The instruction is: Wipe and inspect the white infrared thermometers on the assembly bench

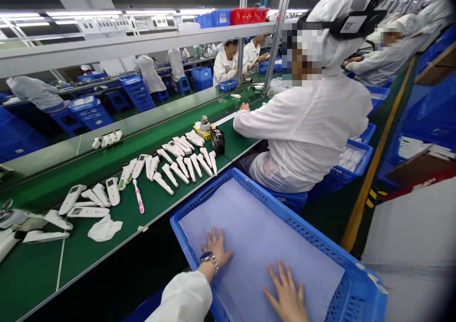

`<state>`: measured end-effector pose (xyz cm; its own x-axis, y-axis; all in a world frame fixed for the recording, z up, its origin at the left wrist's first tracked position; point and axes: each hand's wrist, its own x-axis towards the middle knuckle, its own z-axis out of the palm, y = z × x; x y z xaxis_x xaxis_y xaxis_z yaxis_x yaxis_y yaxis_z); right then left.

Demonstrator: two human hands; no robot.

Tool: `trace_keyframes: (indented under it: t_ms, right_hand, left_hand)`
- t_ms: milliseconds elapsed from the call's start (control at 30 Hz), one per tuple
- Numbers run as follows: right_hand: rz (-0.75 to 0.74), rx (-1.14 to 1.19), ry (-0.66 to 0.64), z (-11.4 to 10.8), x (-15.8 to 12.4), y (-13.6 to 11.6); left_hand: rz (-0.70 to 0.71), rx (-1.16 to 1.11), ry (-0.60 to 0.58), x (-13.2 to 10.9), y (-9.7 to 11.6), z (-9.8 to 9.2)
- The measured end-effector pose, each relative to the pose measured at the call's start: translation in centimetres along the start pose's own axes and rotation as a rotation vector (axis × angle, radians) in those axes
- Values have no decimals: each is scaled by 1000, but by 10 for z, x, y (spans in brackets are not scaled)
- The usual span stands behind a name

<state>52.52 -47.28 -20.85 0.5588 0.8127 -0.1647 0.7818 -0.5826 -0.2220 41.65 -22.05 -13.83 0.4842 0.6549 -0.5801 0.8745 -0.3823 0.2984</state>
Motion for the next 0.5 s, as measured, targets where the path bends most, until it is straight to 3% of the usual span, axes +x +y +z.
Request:
trace_keyframes:
  t_ms: [67, 133, 333, 500]
  right_hand:
    - [209, -51, 45, -1, 11, 7]
    - [320, -85, 54, -1, 16, 9]
    - [398, -106, 8, 0, 11, 7]
    - [443, -66, -24, -3, 7, 17]
  left_hand:
    - [9, 46, -19, 13, 1, 9]
    - [18, 74, -26, 16, 0, 17]
    - [-10, 75, -37, 10, -8, 27]
    - [28, 0, -19, 10, -5, 22]
